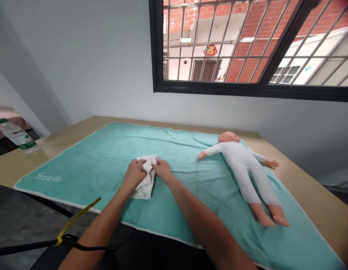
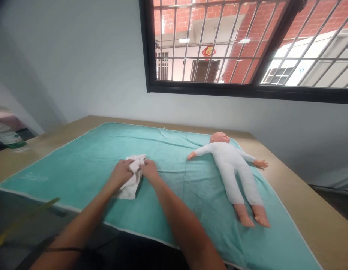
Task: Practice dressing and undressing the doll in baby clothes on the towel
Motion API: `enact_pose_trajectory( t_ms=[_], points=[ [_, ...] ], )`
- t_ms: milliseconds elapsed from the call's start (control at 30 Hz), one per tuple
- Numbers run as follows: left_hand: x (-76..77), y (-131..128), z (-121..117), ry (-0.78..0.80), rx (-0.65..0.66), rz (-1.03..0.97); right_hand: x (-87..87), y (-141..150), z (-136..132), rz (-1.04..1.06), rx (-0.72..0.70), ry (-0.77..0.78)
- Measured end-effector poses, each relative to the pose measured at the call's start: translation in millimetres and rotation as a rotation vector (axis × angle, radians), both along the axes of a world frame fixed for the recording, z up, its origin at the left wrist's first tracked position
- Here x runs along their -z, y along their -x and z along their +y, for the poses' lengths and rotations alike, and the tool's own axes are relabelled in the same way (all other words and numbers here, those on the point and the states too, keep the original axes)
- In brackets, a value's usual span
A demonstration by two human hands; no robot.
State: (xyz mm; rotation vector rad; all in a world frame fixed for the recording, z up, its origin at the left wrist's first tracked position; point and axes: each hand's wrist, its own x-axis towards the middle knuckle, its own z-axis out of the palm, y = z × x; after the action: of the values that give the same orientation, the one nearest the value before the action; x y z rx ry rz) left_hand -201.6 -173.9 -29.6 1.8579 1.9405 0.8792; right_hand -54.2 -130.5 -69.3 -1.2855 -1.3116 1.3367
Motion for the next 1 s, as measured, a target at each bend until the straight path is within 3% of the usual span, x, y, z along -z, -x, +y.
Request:
enact_pose_trajectory(
  t_ms=[67, 167, 267, 400, 500, 600, 667, 733, 800, 867, 933, 1000],
  points=[
    [-6.8, 4.1, 0.7, 0.019, -0.055, -0.101, -2.0, -8.2, -2.3, 0.04, 0.015, 0.025],
    [-31.9, 21.1, -1.3, 0.031, -0.137, -0.382, -11.2, -27.4, -5.8, 0.108, 0.024, 0.03],
    [-51.0, 32.9, -2.6, 0.012, -0.164, -0.521, -22.5, -50.2, -8.6, 0.076, 0.034, -0.017],
    [-46.9, 26.5, 4.9, 0.055, -0.122, -0.62, -26.2, -76.2, -14.2, -0.336, 0.058, -0.098],
    [-39.7, 14.2, 10.2, 0.131, -0.129, -0.814, -24.4, -83.2, -23.6, -0.477, 0.147, -0.16],
    [-48.8, -0.2, 6.4, 0.22, -0.047, -0.915, -33.3, -74.4, -35.2, -0.606, 0.192, -0.484],
    [-65.8, -11.7, 0.4, 0.259, 0.071, -0.897, -49.3, -63.4, -41.4, -0.642, 0.093, -0.731],
    [-88.1, -23.3, -5.3, 0.276, 0.186, -0.872, -71.9, -55.1, -45.3, -0.569, -0.023, -0.836],
    [-110.4, -32.5, -9.6, 0.228, 0.259, -0.898, -97.9, -55.3, -47.7, -0.424, -0.026, -0.798],
    [-126.1, -38.8, -13.2, 0.153, 0.313, -0.984, -123.2, -66.1, -49.4, -0.278, 0.086, -0.685],
    [-129.6, -44.3, -17.3, 0.126, 0.384, -1.052, -144.8, -85.0, -51.2, -0.17, 0.214, -0.596],
    [-118.4, -51.8, -21.7, 0.154, 0.482, -1.013, -160.8, -106.6, -54.2, -0.092, 0.281, -0.543]
  ],
)
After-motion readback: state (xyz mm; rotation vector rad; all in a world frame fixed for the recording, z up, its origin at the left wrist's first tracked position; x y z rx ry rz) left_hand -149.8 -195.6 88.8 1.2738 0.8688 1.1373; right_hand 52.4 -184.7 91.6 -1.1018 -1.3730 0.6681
